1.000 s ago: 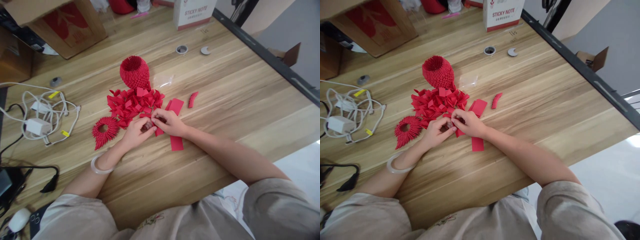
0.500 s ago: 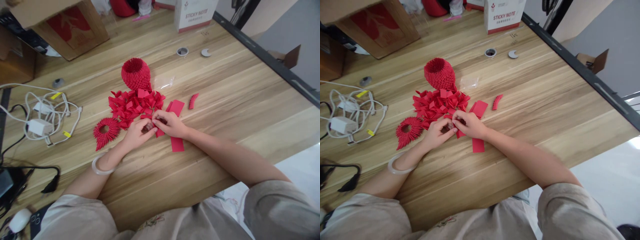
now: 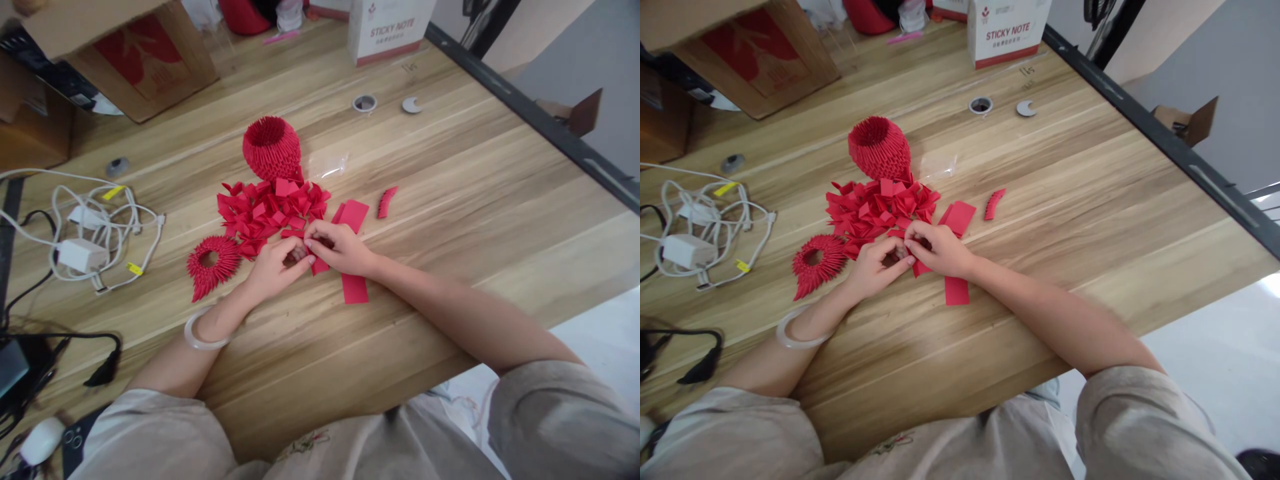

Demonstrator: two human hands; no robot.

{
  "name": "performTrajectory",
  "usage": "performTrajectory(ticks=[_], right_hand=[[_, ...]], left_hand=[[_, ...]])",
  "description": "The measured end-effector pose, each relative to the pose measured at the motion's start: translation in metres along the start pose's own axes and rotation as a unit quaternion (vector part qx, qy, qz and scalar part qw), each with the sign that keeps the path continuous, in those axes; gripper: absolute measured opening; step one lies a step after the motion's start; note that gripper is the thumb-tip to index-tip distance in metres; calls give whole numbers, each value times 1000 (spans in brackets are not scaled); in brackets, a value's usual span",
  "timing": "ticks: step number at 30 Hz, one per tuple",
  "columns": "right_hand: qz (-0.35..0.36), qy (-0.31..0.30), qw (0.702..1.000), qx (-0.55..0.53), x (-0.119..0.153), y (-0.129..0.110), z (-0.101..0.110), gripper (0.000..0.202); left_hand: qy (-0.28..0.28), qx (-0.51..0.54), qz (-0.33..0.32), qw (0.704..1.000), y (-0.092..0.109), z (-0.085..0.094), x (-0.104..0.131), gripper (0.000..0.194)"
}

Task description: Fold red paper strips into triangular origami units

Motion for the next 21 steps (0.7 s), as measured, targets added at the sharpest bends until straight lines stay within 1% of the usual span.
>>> performTrajectory(ticks=[9,21], right_hand=[[-20,-13,999,-24,-2,3,0,13],[-1,2,1000,-12,-1,2,0,11]], left_hand=[[-3,2,4,1000,1,0,0,18],[3,-11,-9,1000,2,0,0,17]])
Point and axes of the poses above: each hand's wrist, its own x-axis away from the middle knuckle, its own z-axis out of the back of the hand, y = z × x, the point moved 4 cm from there along -x, towards the middle knuckle, and after that the axes turned 5 degrees about -z, right-handed, at the moved point
